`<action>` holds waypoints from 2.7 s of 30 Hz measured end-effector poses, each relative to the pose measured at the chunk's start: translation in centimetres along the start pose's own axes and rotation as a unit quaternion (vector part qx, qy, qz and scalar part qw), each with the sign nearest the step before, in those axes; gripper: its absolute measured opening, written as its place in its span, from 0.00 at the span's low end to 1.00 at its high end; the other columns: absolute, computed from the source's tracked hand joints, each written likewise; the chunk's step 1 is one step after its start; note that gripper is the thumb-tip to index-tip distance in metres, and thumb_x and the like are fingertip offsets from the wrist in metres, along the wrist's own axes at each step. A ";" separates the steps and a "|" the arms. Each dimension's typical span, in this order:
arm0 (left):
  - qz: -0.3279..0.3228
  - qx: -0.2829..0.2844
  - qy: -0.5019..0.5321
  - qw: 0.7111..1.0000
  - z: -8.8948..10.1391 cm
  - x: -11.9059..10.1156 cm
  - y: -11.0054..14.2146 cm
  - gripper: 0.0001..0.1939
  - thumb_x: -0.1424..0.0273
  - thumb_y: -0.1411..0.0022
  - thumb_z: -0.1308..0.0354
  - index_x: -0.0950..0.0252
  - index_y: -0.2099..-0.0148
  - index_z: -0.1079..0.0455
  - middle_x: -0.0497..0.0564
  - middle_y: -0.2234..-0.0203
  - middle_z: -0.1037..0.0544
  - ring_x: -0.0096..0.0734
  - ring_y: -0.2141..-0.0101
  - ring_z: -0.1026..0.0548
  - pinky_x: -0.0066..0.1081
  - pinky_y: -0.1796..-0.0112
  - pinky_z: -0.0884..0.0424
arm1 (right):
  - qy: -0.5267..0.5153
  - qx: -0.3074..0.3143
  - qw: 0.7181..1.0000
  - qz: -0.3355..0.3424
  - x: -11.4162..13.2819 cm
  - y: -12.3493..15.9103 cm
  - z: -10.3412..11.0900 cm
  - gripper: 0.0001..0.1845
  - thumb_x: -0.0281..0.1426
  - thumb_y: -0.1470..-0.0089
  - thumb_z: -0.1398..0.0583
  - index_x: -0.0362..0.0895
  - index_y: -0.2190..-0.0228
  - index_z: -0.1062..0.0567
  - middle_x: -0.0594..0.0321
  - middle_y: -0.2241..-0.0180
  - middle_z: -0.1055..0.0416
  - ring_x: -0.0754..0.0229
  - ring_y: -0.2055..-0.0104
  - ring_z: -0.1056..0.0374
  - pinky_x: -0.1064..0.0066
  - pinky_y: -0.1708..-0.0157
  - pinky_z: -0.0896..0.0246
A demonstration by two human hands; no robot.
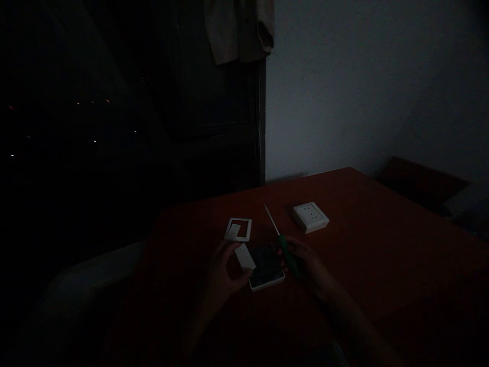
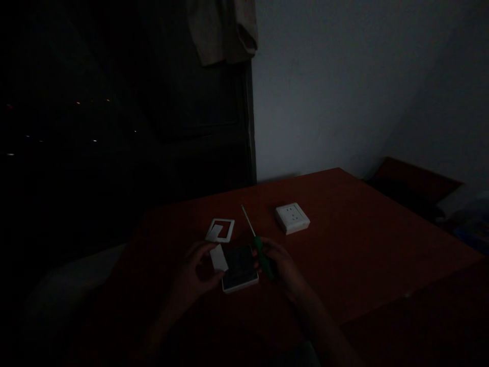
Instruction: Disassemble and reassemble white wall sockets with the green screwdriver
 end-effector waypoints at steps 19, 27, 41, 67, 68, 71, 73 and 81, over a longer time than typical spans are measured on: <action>-0.011 0.104 -0.006 0.994 -4.2 -3.1 -1.2 0.32 0.72 0.53 0.31 0.56 0.45 0.36 0.51 0.48 0.33 0.43 0.49 0.33 0.42 0.48 0.35 | 0.286 -0.088 0.951 0.074 -1.0 -1.0 0.3 0.20 0.48 0.52 0.40 0.43 0.73 0.27 0.65 0.77 0.31 0.62 0.75 0.37 0.74 0.76 0.43; -0.003 0.103 0.038 0.994 -4.5 -2.7 -1.0 0.33 0.74 0.52 0.32 0.56 0.44 0.36 0.51 0.46 0.35 0.42 0.47 0.34 0.41 0.47 0.36 | 0.368 -0.106 0.921 0.075 -1.0 -1.1 0.0 0.20 0.47 0.54 0.38 0.42 0.73 0.27 0.66 0.77 0.31 0.63 0.75 0.38 0.75 0.77 0.45; 0.008 0.096 0.105 0.990 -4.6 -2.2 -0.8 0.30 0.73 0.50 0.34 0.55 0.45 0.35 0.52 0.44 0.35 0.43 0.44 0.36 0.41 0.44 0.38 | 0.395 -0.084 0.913 0.065 -1.3 -1.4 -0.3 0.18 0.43 0.53 0.39 0.42 0.68 0.23 0.64 0.73 0.25 0.60 0.73 0.31 0.74 0.76 0.40; 0.146 0.020 0.227 0.963 -6.2 -1.1 -0.5 0.18 0.70 0.42 0.44 0.61 0.48 0.33 0.54 0.48 0.28 0.38 0.48 0.30 0.41 0.45 0.37 | 0.380 -0.070 0.920 0.058 -0.7 -1.5 -0.7 0.17 0.41 0.52 0.39 0.42 0.64 0.25 0.61 0.70 0.24 0.58 0.70 0.30 0.72 0.73 0.38; 0.141 0.017 0.228 0.963 -6.2 -1.1 -0.6 0.18 0.70 0.42 0.44 0.61 0.48 0.33 0.54 0.48 0.28 0.39 0.48 0.30 0.41 0.46 0.37 | 0.379 -0.071 0.921 0.058 -0.8 -1.6 -0.8 0.17 0.41 0.52 0.39 0.42 0.64 0.25 0.61 0.69 0.24 0.58 0.69 0.30 0.72 0.73 0.38; 0.139 0.008 0.225 0.964 -6.4 -1.1 -0.7 0.18 0.70 0.42 0.44 0.62 0.48 0.33 0.54 0.49 0.27 0.39 0.48 0.30 0.41 0.45 0.37 | 0.380 -0.077 0.920 0.054 -0.8 -1.8 -0.7 0.16 0.41 0.53 0.39 0.43 0.64 0.25 0.62 0.70 0.24 0.59 0.70 0.30 0.73 0.74 0.39; 0.149 0.007 0.226 0.963 -6.5 -1.1 -0.7 0.18 0.70 0.43 0.44 0.62 0.48 0.33 0.54 0.50 0.27 0.39 0.48 0.30 0.41 0.46 0.37 | 0.384 -0.085 0.918 0.051 -1.0 -2.0 -0.7 0.16 0.41 0.53 0.39 0.43 0.66 0.26 0.62 0.71 0.25 0.60 0.72 0.31 0.74 0.75 0.40; 0.162 0.015 0.237 0.958 -6.5 -0.8 -0.8 0.18 0.69 0.42 0.45 0.63 0.48 0.34 0.55 0.50 0.27 0.40 0.48 0.30 0.41 0.47 0.36 | 0.380 -0.094 0.918 0.067 -1.4 -2.3 -0.6 0.17 0.44 0.50 0.41 0.42 0.69 0.26 0.61 0.73 0.26 0.61 0.73 0.32 0.74 0.76 0.41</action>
Point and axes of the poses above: each hand's wrist, its own y-axis away from the middle knuckle, its own z-axis out of the back of the hand, x = y × z, the point moved 3 cm from there along -y, towards the middle knuckle
